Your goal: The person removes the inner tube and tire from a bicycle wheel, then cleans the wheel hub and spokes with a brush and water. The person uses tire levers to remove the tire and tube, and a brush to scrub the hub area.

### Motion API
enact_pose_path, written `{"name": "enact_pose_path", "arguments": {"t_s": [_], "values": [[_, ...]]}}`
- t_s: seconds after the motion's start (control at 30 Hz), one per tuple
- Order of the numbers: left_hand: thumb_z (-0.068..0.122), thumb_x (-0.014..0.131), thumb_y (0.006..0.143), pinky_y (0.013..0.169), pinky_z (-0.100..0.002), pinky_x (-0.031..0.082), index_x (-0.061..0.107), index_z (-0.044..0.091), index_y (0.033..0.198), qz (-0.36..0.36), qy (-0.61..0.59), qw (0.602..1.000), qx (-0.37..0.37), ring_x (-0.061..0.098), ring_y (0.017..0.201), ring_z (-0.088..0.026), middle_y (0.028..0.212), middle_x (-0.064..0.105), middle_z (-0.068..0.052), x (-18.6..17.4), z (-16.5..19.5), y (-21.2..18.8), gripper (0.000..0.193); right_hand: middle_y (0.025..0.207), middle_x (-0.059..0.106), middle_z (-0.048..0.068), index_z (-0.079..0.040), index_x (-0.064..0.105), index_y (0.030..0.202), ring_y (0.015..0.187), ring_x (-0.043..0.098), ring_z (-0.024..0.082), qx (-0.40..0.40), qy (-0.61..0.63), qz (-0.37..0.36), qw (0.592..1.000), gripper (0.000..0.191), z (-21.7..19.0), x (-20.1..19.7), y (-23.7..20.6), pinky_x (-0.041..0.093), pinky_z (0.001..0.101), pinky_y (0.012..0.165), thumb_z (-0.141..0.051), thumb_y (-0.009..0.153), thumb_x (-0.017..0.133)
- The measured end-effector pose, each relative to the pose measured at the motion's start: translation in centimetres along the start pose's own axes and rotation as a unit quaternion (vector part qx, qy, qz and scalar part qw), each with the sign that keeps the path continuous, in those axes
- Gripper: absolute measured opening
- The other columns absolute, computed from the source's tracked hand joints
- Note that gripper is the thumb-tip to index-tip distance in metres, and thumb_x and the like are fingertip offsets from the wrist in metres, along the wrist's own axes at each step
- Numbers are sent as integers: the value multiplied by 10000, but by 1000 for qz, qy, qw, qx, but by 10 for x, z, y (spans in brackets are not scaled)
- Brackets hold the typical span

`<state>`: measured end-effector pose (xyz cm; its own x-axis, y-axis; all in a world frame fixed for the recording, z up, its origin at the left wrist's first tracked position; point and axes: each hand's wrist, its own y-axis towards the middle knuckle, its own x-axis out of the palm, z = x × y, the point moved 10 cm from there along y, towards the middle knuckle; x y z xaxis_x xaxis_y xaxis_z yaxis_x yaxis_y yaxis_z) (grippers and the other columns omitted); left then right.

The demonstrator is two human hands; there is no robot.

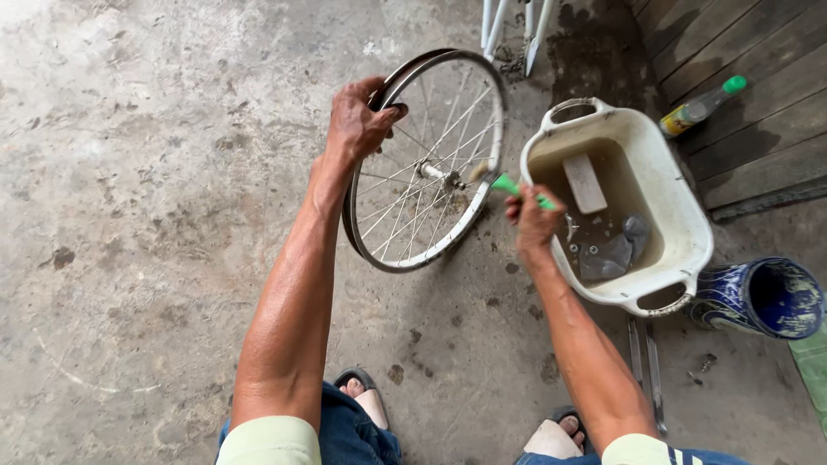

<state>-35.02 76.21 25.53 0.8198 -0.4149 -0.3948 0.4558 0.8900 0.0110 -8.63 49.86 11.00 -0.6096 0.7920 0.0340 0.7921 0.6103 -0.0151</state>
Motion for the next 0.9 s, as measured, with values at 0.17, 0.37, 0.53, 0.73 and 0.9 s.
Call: {"name": "enact_pose_path", "arguments": {"t_s": [0.17, 0.37, 0.53, 0.73, 0.9], "values": [[127, 802, 855, 562, -295, 620, 655, 51, 1282, -44, 28, 998, 37, 755, 668, -142, 1010, 791, -123, 10, 5, 3, 458, 769, 719, 94, -8, 698, 1035, 562, 642, 117, 6, 81, -65, 995, 129, -14, 10, 23, 466, 234, 453, -132, 1015, 666], [127, 793, 866, 724, -337, 644, 681, 79, 1285, -40, 22, 998, 43, 770, 762, -163, 1039, 799, -101, 13, -1, 8, 436, 915, 769, 75, -44, 716, 1170, 680, 707, 94, -57, -41, -200, 977, 273, -41, 48, 12, 541, 219, 505, -253, 995, 700], [100, 815, 859, 740, -325, 632, 681, 66, 1291, -40, 16, 995, 85, 762, 796, -160, 1034, 803, -113, 10, 3, 3, 453, 899, 780, 50, -77, 735, 1205, 685, 700, 70, -87, -187, -339, 918, 364, -42, 79, 28, 557, 215, 529, -342, 956, 720], [94, 786, 872, 616, -319, 581, 672, 78, 1312, -48, -12, 999, 5, 713, 739, -141, 949, 779, -129, -1, -7, -5, 455, 854, 750, 67, -102, 752, 1207, 650, 647, 66, -129, -247, -442, 853, 319, -14, 117, 56, 533, 260, 528, -334, 998, 688], [104, 783, 861, 595, -276, 608, 663, 89, 1306, -30, -16, 998, 49, 702, 667, -102, 966, 788, -35, 2, 1, -7, 462, 754, 702, 77, -98, 785, 1155, 727, 679, 105, -470, -326, -470, 672, 294, -50, 138, 27, 264, 705, 1063, -226, 931, 644]]}}
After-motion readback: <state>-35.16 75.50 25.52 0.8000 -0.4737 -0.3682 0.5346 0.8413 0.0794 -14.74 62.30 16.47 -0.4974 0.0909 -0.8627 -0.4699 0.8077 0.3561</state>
